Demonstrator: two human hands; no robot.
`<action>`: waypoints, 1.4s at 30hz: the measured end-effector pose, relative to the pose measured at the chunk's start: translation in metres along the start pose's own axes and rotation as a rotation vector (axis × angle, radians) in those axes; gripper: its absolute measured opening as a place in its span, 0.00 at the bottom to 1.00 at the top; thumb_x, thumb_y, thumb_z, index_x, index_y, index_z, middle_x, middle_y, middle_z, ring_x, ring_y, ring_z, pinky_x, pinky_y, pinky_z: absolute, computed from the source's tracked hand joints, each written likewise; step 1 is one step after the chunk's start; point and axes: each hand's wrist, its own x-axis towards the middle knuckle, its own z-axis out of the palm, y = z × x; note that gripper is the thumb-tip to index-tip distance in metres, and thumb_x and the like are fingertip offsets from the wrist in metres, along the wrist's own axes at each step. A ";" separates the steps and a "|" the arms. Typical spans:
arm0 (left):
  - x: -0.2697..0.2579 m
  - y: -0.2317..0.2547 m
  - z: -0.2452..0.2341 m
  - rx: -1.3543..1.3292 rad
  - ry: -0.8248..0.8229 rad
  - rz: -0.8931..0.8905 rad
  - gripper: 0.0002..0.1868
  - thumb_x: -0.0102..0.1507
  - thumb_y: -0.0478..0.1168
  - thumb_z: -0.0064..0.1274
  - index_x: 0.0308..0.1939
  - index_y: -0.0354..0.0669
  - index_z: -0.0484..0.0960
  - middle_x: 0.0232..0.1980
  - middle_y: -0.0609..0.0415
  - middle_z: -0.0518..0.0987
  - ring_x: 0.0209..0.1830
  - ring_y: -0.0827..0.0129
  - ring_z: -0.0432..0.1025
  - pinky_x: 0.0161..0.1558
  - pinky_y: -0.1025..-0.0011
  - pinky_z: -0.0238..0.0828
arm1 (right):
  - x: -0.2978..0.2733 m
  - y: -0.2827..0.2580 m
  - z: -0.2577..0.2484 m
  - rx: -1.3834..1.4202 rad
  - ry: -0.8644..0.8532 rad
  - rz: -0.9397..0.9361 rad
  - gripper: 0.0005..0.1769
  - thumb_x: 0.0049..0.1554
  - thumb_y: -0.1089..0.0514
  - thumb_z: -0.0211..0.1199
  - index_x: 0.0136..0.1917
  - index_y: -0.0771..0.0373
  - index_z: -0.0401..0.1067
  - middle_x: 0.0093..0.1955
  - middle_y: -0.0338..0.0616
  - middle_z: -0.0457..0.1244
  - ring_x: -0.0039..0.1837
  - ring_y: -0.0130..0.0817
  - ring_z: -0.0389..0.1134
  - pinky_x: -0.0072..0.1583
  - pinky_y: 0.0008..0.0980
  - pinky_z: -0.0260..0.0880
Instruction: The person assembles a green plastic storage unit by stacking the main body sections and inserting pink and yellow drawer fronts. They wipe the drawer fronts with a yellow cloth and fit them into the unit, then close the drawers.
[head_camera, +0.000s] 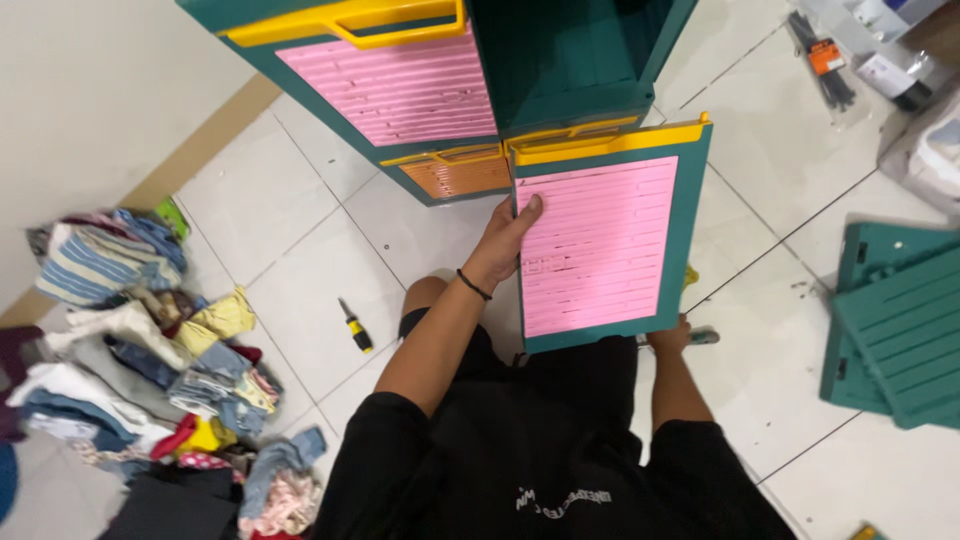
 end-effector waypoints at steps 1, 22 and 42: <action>0.001 -0.001 0.002 0.015 0.013 -0.007 0.40 0.66 0.56 0.55 0.70 0.28 0.62 0.63 0.38 0.76 0.61 0.58 0.75 0.60 0.62 0.77 | -0.001 0.002 0.000 0.021 0.046 0.025 0.33 0.61 0.40 0.60 0.76 0.50 0.64 0.75 0.60 0.55 0.73 0.62 0.58 0.69 0.59 0.61; 0.007 -0.027 -0.038 0.495 0.006 0.267 0.23 0.68 0.46 0.60 0.61 0.34 0.80 0.53 0.46 0.83 0.51 0.69 0.76 0.55 0.68 0.76 | 0.005 -0.046 -0.077 0.756 0.447 0.149 0.23 0.61 0.45 0.67 0.53 0.70 0.80 0.47 0.59 0.71 0.48 0.48 0.70 0.53 0.45 0.70; -0.060 0.019 -0.034 1.107 0.184 0.921 0.31 0.57 0.51 0.65 0.64 0.50 0.80 0.57 0.52 0.82 0.54 0.60 0.79 0.54 0.67 0.77 | -0.021 -0.111 -0.130 1.656 0.319 -1.036 0.13 0.64 0.69 0.62 0.62 0.69 0.66 0.58 0.52 0.65 0.59 0.36 0.70 0.66 0.40 0.73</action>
